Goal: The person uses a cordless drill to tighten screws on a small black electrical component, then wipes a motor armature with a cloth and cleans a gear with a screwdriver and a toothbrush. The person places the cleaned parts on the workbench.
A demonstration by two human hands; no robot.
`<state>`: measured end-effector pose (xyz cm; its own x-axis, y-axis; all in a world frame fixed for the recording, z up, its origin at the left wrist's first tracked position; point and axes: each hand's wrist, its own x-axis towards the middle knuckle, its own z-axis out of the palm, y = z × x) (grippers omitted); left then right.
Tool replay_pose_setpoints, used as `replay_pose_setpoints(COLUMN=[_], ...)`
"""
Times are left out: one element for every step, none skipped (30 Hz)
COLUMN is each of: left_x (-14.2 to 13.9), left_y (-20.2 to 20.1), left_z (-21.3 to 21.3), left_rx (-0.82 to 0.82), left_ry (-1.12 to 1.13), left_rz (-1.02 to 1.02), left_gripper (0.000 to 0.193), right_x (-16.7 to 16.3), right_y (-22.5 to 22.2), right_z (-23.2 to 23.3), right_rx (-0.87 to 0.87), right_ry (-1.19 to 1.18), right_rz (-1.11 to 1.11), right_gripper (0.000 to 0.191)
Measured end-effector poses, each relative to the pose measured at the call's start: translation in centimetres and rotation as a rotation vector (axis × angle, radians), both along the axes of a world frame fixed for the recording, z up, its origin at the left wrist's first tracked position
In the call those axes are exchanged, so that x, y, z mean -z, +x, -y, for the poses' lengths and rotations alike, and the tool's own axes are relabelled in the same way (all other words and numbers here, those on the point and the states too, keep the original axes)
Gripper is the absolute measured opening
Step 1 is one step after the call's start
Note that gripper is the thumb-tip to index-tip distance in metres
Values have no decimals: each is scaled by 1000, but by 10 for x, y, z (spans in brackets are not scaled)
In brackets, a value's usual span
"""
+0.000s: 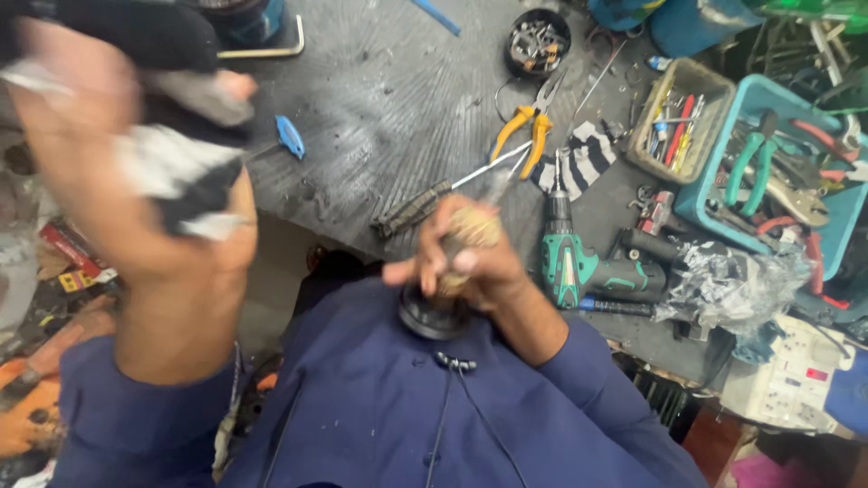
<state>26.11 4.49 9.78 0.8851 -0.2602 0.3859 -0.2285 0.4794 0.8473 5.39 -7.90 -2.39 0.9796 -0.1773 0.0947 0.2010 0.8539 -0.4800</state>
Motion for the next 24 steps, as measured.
replay_pose_setpoints(left_x=[5, 14, 26, 41, 56, 67, 77, 84, 88, 90, 90, 90, 88, 85, 83, 81, 78, 75, 73, 70, 68, 65, 61, 59], left_y=[-11, -24, -36, -49, -63, -71, -71, -69, -66, -60, -53, -49, -48, -50, -53, -58, -61, -66, -72, -73, -75, -72, -62, -58], left_z=[-5, -6, -6, -5, -2, -1, -1, -1, -4, -6, -7, -8, -9, -10, -9, -8, -7, -5, -2, 0, 2, 3, 1, 1], left_rx=[-115, -206, -184, -35, 233, 483, 532, 584, 641, 675, 708, 735, 740, 745, 748, 748, 755, 765, 779, 790, 800, 771, 742, 714], left_ry=[132, 259, 405, 558, 620, 570, 524, 478, 433, 463, 493, 520, 525, 528, 534, 524, 514, 504, 508, 510, 511, 529, 542, 550], left_rz=[155, 313, 504, 712, 909, 943, 998, 1052, 1103, 1150, 1194, 1243, 1264, 1285, 1300, 1284, 1267, 1244, 1241, 1242, 1241, 1063, 889, 711], left_gripper=[40, 38, 37, 38, 39, 39, 40, 41, 43, 35, 29, 23, 23, 23, 23, 21, 20, 21, 17, 14, 13, 12, 11, 11], right_x=[0, 0, 0, -1, -2, -3, -2, -2, -1, 1, 3, 6, 8, 11, 12, 13, 14, 15, 16, 16, 16, 15, 15, 14], right_y=[-1, 0, 0, -3, -6, -6, -7, -7, -7, -6, -6, -5, -4, -4, -5, -5, -5, -5, -5, -4, -4, -3, -1, -1], right_z=[2, 8, 15, 18, 20, 22, 23, 22, 21, 18, 14, 11, 8, 7, 9, 8, 8, 7, 6, 7, 7, 7, 9, 10], right_rx=[75, 151, 209, 263, 315, 299, 283, 268, 276, 288, 297, 311, 327, 343, 387, 429, 473, 518, 561, 605, 585, 566, 550, 555], right_ry=[36, 60, 23, -7, -32, -7, 14, 37, 47, 61, 75, 90, 101, 110, 1, -107, -210, -246, -287, -332, -268, -202, -137, -114], right_rz=[38, 86, 47, -2, -62, -26, 18, 63, 58, 51, 41, 30, 27, 25, -20, -64, -109, -131, -151, -167, -146, -120, -92, -105], right_gripper=[32, 29, 31, 32, 33, 31, 28, 26, 26, 26, 26, 27, 27, 27, 27, 27, 27, 27, 27, 28, 28, 28, 28, 29])
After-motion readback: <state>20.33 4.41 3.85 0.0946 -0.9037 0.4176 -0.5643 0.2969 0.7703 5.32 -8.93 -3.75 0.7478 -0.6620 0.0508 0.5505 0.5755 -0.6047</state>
